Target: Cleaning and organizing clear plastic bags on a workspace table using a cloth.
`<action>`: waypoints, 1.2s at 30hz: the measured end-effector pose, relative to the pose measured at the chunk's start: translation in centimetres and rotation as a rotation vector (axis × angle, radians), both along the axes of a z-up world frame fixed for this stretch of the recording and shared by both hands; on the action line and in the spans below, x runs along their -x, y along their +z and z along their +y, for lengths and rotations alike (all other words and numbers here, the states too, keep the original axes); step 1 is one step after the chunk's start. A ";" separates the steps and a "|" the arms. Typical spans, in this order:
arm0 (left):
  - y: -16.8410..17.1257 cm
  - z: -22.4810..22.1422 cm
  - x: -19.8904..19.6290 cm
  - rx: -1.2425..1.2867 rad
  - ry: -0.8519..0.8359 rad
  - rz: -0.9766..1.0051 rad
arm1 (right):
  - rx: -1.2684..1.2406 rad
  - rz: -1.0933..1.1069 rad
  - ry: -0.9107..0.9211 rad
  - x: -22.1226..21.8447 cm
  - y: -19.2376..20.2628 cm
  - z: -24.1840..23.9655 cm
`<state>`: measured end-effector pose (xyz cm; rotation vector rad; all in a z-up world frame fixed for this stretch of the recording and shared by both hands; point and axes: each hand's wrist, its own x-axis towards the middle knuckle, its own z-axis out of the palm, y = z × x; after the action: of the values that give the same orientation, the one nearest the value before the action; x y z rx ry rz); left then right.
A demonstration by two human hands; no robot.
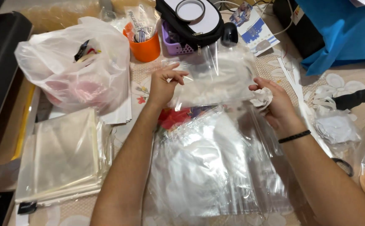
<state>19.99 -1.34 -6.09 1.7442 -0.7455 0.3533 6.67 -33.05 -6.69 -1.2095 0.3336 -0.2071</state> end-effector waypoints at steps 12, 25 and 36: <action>-3.1 -0.2 -2.5 -0.173 0.005 0.145 | -0.300 0.147 -0.246 -1.0 1.4 -0.4; -1.4 1.1 2.7 -0.800 0.018 0.082 | 1.436 -0.458 0.108 -7.7 -3.1 16.2; -2.4 2.9 2.1 -0.770 0.029 0.145 | 1.718 -0.179 0.274 -6.4 -4.8 -0.7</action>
<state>17.88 1.53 -8.52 2.4697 -0.8074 -0.0670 13.03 -33.79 -11.53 -2.8721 -0.3053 -0.3729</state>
